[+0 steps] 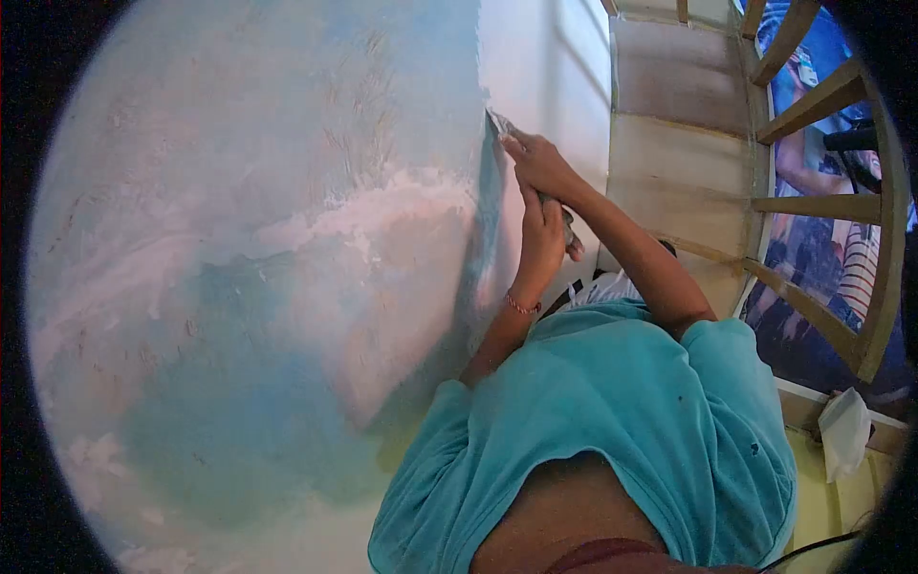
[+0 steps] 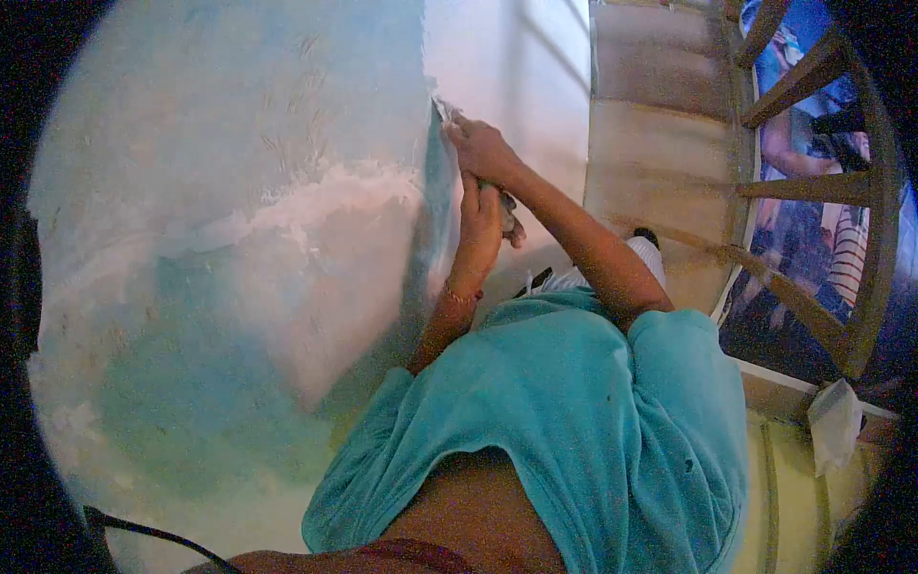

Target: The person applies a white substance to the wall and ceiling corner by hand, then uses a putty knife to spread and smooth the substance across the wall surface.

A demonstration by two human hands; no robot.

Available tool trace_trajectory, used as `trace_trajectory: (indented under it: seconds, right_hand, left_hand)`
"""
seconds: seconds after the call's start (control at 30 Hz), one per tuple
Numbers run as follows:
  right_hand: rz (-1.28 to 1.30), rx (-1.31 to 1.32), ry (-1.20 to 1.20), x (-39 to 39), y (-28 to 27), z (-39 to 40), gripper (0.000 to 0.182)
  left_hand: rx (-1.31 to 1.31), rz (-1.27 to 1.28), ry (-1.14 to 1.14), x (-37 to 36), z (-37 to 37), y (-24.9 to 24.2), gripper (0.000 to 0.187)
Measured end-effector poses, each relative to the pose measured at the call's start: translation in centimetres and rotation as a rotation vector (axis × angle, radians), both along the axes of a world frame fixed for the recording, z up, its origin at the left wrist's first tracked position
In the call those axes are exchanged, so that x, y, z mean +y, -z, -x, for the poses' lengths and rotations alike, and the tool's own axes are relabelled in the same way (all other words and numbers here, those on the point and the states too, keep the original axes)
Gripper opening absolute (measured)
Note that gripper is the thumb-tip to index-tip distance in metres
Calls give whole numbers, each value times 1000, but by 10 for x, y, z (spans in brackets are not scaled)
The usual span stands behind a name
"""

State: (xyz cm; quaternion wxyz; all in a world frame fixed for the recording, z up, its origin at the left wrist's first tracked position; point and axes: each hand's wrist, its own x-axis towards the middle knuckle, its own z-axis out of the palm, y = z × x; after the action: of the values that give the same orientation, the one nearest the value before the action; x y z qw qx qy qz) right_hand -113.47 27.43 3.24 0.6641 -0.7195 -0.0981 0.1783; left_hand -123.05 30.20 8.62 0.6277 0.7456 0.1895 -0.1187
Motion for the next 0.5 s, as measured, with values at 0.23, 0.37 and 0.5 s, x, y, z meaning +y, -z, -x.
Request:
trace_trajectory:
  seconds: [0.23, 0.37, 0.5]
  right_hand:
    - [-17, -90, 63, 4, 2, 15, 43]
    - [19, 17, -17, 2, 1, 0, 44]
    - [58, -256, 7, -1, 10, 3, 44]
  left_hand:
    - [-184, -256, -9, -2, 11, 1, 45]
    - [55, -131, 14, -1, -1, -14, 49]
    - [75, -97, 17, -2, 0, -8, 48]
